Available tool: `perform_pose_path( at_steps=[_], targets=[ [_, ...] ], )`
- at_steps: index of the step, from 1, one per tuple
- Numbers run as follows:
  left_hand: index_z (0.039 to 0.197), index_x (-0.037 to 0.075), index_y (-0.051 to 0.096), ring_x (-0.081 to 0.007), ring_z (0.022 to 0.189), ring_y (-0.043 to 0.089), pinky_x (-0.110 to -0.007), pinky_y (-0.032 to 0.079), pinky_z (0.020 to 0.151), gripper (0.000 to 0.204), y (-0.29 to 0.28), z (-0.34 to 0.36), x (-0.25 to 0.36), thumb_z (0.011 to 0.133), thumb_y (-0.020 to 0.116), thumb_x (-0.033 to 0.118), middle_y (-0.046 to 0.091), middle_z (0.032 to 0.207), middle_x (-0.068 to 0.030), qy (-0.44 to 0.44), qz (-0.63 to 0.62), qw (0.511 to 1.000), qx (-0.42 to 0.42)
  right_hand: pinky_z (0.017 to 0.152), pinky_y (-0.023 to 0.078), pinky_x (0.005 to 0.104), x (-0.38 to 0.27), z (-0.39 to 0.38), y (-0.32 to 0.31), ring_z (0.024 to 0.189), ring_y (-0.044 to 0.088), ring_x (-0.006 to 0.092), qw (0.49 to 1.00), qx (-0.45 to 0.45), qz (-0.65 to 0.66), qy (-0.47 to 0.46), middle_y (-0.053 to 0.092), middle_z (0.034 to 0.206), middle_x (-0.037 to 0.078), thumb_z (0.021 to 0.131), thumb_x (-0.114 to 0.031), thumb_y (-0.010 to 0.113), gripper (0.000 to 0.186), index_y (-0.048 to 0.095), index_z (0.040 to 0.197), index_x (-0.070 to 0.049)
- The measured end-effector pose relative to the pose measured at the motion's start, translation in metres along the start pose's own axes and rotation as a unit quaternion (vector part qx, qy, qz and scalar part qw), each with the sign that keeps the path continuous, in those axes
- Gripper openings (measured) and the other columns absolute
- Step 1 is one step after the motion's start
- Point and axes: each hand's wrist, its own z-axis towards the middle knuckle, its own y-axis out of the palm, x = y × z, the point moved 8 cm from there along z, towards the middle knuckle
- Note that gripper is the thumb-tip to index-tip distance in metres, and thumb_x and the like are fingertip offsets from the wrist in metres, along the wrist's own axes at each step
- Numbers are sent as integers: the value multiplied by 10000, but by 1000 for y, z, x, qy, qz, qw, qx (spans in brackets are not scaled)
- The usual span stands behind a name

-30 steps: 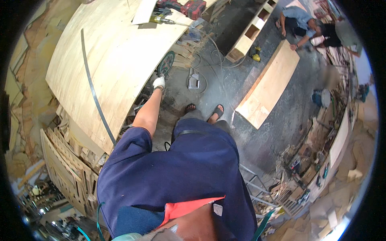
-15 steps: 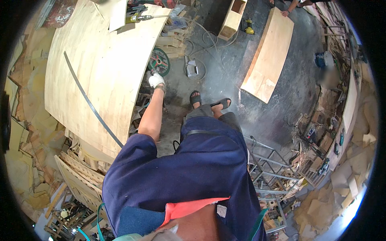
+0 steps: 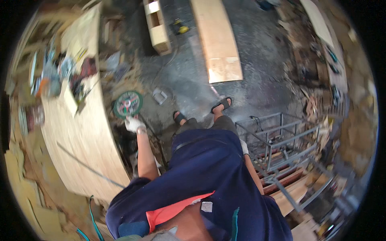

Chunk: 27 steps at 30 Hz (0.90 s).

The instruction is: The person measures and marks a large wooden board using a metal ruler, a square, and a marker. They draw straight lines and curved outlines on the board's surface, then place the board on a stack of other pieces.

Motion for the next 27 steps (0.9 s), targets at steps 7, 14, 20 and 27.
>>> perform_pose_path(
  at_steps=[7,14,20,27],
  targets=[
    [1126,-36,608,-190,689,611,-311,528,605,299,106,-162,-70,1035,565,246,671,945,-102,17,196,965,-170,896,519,449,102,8,-22,1037,675,410,997,30,63,41,711,1053,264,899,-321,637,372,713,1091,-12],
    [1177,-24,596,-185,796,676,-309,563,629,222,268,-355,-121,1010,556,117,675,1083,-113,4,127,938,-324,866,532,442,185,27,-104,978,686,397,962,177,187,89,720,1011,239,898,-324,636,381,710,1090,-4],
    [1087,-34,590,-126,691,637,-260,522,560,149,395,-474,-113,996,537,72,666,975,-75,42,133,878,-457,598,551,344,214,77,-187,704,707,202,902,164,360,173,723,898,128,944,-212,591,333,676,1202,-18],
    [908,2,563,-101,617,605,-258,514,524,192,518,-576,-115,1037,537,143,641,810,-54,80,154,839,-516,588,550,338,186,148,-248,684,686,166,892,105,434,70,676,820,71,947,-185,574,274,666,1159,-39]
  ],
)
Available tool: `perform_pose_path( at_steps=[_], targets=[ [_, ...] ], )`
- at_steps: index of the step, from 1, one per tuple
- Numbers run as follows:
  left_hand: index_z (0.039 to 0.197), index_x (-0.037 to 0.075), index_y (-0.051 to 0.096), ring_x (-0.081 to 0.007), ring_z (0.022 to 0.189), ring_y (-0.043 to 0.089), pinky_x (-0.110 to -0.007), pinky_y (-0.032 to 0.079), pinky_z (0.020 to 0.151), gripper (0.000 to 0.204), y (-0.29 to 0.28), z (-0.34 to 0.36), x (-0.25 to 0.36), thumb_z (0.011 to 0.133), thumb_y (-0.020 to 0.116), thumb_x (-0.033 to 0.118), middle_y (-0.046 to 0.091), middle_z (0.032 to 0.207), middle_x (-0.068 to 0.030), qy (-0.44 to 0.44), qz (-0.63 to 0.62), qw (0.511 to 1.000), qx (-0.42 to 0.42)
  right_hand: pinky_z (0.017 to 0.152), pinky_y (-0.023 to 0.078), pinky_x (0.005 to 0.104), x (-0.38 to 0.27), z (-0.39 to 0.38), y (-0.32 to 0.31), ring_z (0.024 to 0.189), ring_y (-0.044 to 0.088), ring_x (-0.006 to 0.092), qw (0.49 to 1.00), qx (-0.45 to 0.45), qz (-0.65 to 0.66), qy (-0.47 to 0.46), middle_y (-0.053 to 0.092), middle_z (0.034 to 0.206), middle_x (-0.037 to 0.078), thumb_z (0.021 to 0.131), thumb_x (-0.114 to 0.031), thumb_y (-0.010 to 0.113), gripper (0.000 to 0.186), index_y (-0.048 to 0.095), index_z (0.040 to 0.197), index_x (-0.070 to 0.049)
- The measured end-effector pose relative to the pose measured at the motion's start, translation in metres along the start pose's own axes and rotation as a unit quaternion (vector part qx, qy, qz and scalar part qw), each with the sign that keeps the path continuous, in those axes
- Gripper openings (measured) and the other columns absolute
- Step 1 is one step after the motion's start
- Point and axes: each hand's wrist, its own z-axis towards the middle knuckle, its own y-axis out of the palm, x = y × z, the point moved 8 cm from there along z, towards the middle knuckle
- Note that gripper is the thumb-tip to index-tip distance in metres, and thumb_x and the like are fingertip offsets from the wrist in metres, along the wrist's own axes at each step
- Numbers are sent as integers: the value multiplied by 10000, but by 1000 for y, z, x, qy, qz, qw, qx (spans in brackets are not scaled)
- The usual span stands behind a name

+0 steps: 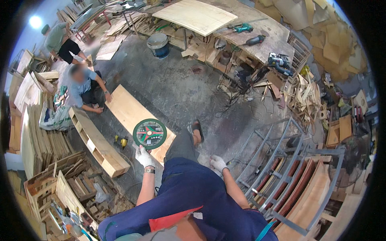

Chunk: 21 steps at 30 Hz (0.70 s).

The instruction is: The person measures and marks a large wooden board using a metal ruler, a square, and a marker. They draw straight lines and curved outlines on the board's surface, then place the board on a stack of other pieces.

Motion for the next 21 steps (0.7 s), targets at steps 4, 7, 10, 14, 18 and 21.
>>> perform_pose_path(
  at_steps=[4,7,10,14,18,21],
  targets=[
    [893,16,567,-92,601,579,-251,509,536,226,96,58,13,1049,532,175,619,764,-40,14,6,999,-42,566,535,325,-20,49,-47,651,671,174,982,35,166,88,648,821,54,932,-145,553,206,648,1083,-43],
    [885,27,567,-88,607,565,-243,508,576,249,173,99,25,1052,551,212,603,746,-31,-24,-7,998,-65,522,507,320,-40,93,-109,619,652,188,957,193,195,89,649,826,83,909,-115,524,167,611,1018,-24],
    [902,17,576,-88,619,561,-246,499,576,242,257,131,59,1049,560,208,607,774,-26,-2,4,994,-105,510,492,333,-93,157,-160,590,627,185,961,223,159,28,640,759,64,950,-156,554,149,617,1005,-32],
    [1288,-78,590,-87,674,569,-259,509,605,444,353,164,99,1022,622,276,606,859,-22,14,-36,991,-131,536,493,326,-244,242,-212,610,616,165,955,259,9,-146,652,770,32,1026,-294,575,232,617,1012,-66],
    [1166,-118,619,-93,716,546,-276,484,607,441,418,188,125,1013,643,295,622,865,-34,-6,3,982,-187,667,545,317,-402,310,-208,727,667,158,933,105,294,-177,680,905,58,1058,-480,486,497,622,1267,-51],
    [931,-42,630,-83,698,520,-282,447,575,359,453,201,157,1030,614,303,607,788,-18,120,84,967,-210,725,551,305,-483,343,-195,812,680,154,919,9,373,-130,684,1040,75,1069,-464,466,533,582,1364,-36]
  ],
)
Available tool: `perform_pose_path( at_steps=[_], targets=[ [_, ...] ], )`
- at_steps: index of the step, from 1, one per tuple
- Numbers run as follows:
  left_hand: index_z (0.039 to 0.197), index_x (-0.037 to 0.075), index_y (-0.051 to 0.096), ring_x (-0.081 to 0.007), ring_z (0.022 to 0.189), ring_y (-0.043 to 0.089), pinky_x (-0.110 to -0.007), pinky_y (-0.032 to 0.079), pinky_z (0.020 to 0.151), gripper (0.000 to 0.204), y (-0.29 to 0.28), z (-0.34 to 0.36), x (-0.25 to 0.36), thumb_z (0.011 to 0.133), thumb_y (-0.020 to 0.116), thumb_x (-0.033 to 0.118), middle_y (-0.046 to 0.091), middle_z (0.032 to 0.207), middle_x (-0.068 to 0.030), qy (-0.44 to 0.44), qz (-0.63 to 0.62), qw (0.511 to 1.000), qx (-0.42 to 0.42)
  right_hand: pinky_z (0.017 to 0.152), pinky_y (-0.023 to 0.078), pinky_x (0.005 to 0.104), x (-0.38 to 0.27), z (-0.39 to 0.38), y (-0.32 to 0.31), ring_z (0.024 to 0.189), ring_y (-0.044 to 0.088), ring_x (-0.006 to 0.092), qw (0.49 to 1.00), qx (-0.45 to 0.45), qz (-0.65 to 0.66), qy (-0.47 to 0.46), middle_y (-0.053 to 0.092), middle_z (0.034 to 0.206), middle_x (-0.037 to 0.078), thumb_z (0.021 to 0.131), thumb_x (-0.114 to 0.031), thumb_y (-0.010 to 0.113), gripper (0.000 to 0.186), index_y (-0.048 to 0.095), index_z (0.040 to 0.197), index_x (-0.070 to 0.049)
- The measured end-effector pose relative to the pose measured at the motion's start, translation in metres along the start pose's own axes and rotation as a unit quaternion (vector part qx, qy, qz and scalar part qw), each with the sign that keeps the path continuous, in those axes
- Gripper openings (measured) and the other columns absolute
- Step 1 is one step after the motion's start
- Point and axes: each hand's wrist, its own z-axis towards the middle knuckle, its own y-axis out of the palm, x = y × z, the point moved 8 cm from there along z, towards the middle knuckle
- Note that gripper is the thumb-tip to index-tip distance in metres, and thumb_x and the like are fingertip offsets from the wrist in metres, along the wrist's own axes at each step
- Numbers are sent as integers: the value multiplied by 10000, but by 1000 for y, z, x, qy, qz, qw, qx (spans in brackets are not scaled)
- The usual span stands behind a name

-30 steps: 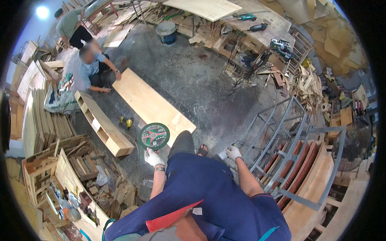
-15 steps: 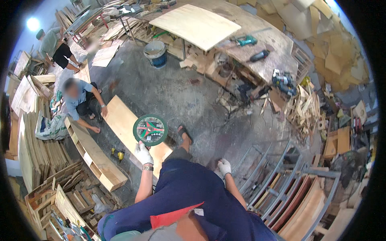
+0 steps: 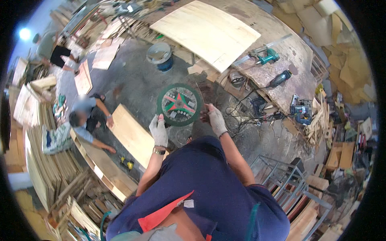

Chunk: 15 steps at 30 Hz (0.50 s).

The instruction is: The person measures and marks a large wooden board using a metal ruler, a square, and a marker. They draw straight lines and curved outlines on the board's surface, then place the board on a stack of other pieces.

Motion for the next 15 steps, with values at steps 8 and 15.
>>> perform_pose_path(
  at_steps=[8,15],
  targets=[
    [1218,2,612,-158,859,680,-303,568,722,369,81,127,-7,1054,569,330,688,1039,-89,-127,-133,972,-148,914,489,266,-82,151,38,1087,605,155,995,74,3,-66,657,1223,63,1013,-140,616,470,489,1404,87],
    [1454,-4,483,-184,1004,669,-292,538,824,563,145,255,0,1036,602,353,664,1240,-128,-132,-85,969,-190,710,516,295,-178,336,-12,844,632,161,961,242,-46,-122,687,1050,84,1013,-128,571,313,571,1299,1]
  ],
)
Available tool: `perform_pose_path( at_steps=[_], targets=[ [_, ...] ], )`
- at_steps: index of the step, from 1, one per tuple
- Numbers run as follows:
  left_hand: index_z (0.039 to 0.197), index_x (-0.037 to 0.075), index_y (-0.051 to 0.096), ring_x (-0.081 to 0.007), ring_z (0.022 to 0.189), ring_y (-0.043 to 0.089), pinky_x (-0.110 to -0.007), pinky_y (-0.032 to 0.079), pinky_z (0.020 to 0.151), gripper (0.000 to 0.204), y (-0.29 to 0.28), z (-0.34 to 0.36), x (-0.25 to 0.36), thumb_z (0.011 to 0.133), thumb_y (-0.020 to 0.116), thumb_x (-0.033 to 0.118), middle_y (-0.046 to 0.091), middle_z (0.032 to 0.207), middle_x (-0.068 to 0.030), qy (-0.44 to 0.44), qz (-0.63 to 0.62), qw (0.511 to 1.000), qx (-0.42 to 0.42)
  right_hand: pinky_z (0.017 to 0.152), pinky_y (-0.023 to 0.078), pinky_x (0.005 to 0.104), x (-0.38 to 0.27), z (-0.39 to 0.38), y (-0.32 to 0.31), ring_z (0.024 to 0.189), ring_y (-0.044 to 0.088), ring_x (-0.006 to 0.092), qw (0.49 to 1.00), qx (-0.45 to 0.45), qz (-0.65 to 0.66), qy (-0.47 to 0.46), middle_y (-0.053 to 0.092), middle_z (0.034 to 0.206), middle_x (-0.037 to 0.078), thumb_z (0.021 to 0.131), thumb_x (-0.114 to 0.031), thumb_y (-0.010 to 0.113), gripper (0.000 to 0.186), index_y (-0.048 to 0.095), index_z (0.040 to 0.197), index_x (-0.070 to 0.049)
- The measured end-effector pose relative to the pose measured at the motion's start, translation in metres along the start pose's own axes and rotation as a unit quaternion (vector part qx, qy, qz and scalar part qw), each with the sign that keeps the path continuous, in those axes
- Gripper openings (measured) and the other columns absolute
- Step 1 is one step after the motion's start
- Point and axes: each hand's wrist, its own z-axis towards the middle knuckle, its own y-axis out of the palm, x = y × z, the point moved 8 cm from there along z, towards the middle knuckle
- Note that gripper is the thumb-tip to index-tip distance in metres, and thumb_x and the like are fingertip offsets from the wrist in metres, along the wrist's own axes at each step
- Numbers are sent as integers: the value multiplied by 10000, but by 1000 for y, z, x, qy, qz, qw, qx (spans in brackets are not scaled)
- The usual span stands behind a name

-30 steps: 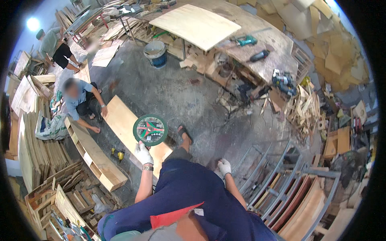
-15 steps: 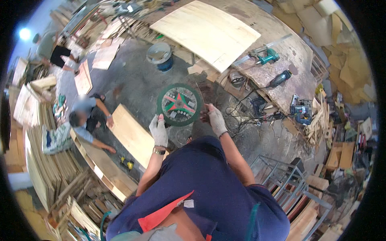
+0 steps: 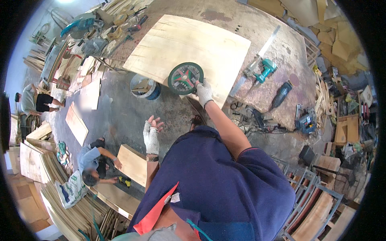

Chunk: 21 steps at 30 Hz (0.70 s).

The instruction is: The person measures and marks a large wooden board using a metal ruler, a square, and a marker. They draw straight lines and curved outlines on the board's surface, then place the board on a stack of other pieces.

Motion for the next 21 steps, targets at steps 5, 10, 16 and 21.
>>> perform_pose_path(
  at_steps=[5,10,16,21],
  targets=[
    [1410,-21,518,-152,985,651,-270,527,824,493,13,61,8,1034,613,282,674,1204,-123,7,49,999,-20,405,402,284,-16,93,26,501,546,129,982,42,180,22,651,781,40,1025,-160,574,140,626,1135,-92],
    [1398,-40,516,-154,975,651,-270,529,857,489,43,118,14,1000,667,200,664,1211,-125,58,147,985,-73,689,565,405,-32,132,12,775,689,239,977,57,-202,27,700,915,114,929,-329,709,309,646,1077,-65],
    [1457,45,485,-306,1252,555,-416,471,1033,712,95,200,37,863,806,272,585,1337,-165,174,406,878,-186,881,519,472,-28,67,-89,1003,656,357,901,322,-291,-24,659,1095,156,846,-322,736,380,644,1132,-89],
    [1549,91,378,-382,1397,416,-513,355,1134,899,159,271,35,826,782,441,458,1504,-191,294,568,714,-284,924,517,491,-30,-3,-165,1093,630,391,732,485,-465,108,620,1194,215,893,-357,688,453,588,1220,-61]
  ],
)
